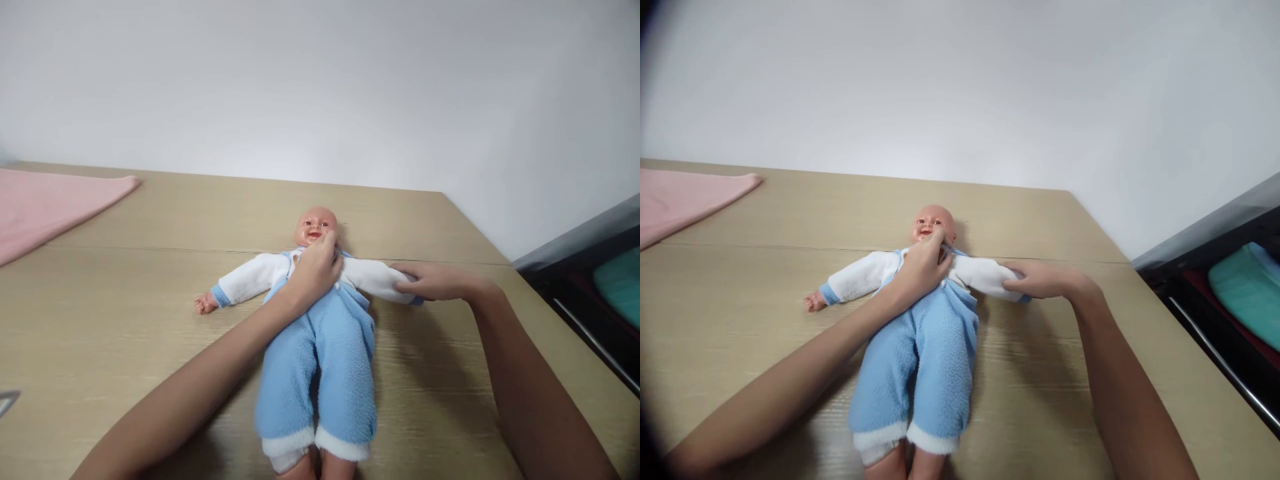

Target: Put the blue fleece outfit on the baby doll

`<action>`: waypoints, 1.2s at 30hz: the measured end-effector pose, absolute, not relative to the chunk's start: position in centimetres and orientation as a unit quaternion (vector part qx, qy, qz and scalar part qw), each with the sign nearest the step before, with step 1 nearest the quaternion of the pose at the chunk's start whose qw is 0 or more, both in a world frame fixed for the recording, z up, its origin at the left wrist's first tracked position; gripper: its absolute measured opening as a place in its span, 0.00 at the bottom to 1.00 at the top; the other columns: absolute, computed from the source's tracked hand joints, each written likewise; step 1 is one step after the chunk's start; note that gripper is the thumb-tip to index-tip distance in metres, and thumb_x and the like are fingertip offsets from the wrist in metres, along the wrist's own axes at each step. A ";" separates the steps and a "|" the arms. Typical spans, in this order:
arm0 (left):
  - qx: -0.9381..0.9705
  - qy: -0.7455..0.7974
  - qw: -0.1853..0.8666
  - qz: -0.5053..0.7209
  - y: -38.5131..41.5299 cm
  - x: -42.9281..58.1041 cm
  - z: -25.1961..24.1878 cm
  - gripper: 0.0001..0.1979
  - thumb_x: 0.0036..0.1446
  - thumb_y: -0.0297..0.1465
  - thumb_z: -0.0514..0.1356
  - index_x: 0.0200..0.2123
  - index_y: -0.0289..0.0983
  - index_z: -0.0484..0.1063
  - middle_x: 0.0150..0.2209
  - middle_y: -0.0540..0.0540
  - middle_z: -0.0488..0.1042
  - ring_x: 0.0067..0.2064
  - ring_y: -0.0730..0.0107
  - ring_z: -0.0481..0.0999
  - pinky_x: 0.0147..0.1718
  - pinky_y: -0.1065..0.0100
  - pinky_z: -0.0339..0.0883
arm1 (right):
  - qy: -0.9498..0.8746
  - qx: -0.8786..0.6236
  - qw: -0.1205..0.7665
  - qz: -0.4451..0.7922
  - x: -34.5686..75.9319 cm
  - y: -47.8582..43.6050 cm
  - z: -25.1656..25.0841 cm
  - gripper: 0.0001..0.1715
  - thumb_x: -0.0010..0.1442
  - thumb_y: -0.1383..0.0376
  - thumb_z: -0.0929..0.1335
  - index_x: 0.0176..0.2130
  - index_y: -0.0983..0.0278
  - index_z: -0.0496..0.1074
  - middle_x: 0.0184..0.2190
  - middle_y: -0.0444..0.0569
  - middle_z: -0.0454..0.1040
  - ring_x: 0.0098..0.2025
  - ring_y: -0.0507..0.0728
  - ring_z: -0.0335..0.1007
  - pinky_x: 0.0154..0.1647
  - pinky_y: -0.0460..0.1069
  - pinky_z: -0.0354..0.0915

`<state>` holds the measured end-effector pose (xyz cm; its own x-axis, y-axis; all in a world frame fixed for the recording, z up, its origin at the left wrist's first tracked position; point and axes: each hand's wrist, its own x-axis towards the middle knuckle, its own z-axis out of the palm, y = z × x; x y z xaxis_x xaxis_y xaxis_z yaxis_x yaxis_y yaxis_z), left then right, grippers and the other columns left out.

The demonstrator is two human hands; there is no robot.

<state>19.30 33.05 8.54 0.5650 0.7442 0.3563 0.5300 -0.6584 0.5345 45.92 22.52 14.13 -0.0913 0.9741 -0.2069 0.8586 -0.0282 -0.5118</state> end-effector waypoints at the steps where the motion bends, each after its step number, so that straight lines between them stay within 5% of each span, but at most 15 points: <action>1: 0.865 0.356 0.193 0.295 33.0 19.2 8.5 0.07 0.70 0.23 0.60 0.46 0.40 0.68 0.45 0.40 0.83 0.49 0.51 0.83 0.46 0.57 0.74 | -0.694 -0.652 0.094 0.291 46.7 22.6 13.8 0.17 0.65 0.61 0.72 0.50 0.64 0.86 0.41 0.53 0.87 0.37 0.58 0.81 0.36 0.47 0.73; 5: 0.873 0.293 0.197 0.336 32.7 18.1 8.9 0.07 0.76 0.32 0.59 0.53 0.39 0.70 0.52 0.37 0.81 0.55 0.50 0.80 0.56 0.52 0.73 | -0.672 -0.669 0.031 0.317 49.3 22.4 13.2 0.25 0.71 0.48 0.70 0.51 0.65 0.84 0.40 0.57 0.87 0.36 0.62 0.83 0.36 0.52 0.75; 10: 0.858 0.275 0.200 0.385 31.1 14.2 9.0 0.13 0.80 0.34 0.51 0.58 0.41 0.74 0.60 0.39 0.78 0.66 0.50 0.72 0.69 0.48 0.63 | -0.732 -0.655 0.163 0.095 45.7 20.5 12.6 0.21 0.73 0.52 0.70 0.57 0.60 0.80 0.58 0.60 0.83 0.61 0.72 0.78 0.62 0.64 0.72; 16: 0.737 0.413 0.267 0.463 28.3 8.2 4.3 0.11 0.78 0.35 0.52 0.55 0.40 0.70 0.53 0.39 0.77 0.56 0.51 0.76 0.60 0.50 0.68 | -0.762 -0.513 0.313 0.240 38.7 19.0 8.0 0.11 0.76 0.55 0.69 0.50 0.58 0.78 0.48 0.52 0.82 0.50 0.63 0.78 0.57 0.57 0.71; 20: 0.736 0.441 0.323 0.399 27.4 5.6 2.7 0.10 0.77 0.38 0.53 0.51 0.40 0.70 0.52 0.42 0.77 0.55 0.52 0.76 0.58 0.52 0.66 | -0.639 -0.502 0.462 0.355 38.9 19.6 4.4 0.18 0.73 0.47 0.72 0.44 0.58 0.75 0.38 0.47 0.76 0.42 0.60 0.74 0.48 0.54 0.71; 25: 0.729 0.417 0.389 0.377 28.0 4.8 2.8 0.10 0.75 0.41 0.55 0.45 0.41 0.68 0.45 0.46 0.74 0.47 0.56 0.72 0.49 0.57 0.65 | -0.528 -0.537 0.546 0.367 39.1 20.4 2.2 0.26 0.71 0.38 0.71 0.40 0.56 0.66 0.34 0.42 0.69 0.36 0.57 0.68 0.41 0.51 0.69; 31: 0.750 0.393 0.425 0.320 28.8 4.2 3.3 0.14 0.76 0.45 0.53 0.46 0.41 0.69 0.40 0.49 0.70 0.44 0.58 0.70 0.46 0.59 0.64 | -0.554 -0.577 0.516 0.306 37.9 20.5 2.1 0.21 0.72 0.43 0.71 0.42 0.56 0.71 0.34 0.44 0.72 0.37 0.59 0.69 0.44 0.53 0.69; 36: 0.798 0.392 0.337 0.310 29.4 4.3 3.2 0.12 0.74 0.41 0.50 0.39 0.42 0.65 0.37 0.48 0.71 0.43 0.54 0.71 0.47 0.55 0.64 | -0.652 -0.644 0.391 0.087 37.9 20.0 2.5 0.15 0.75 0.55 0.66 0.38 0.58 0.73 0.37 0.52 0.79 0.43 0.65 0.73 0.52 0.60 0.68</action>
<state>4.30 29.43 3.18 0.5007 0.8347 0.2295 0.4171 -0.4649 0.7809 37.90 20.02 2.47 0.1345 0.9074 0.3982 0.7720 0.1560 -0.6162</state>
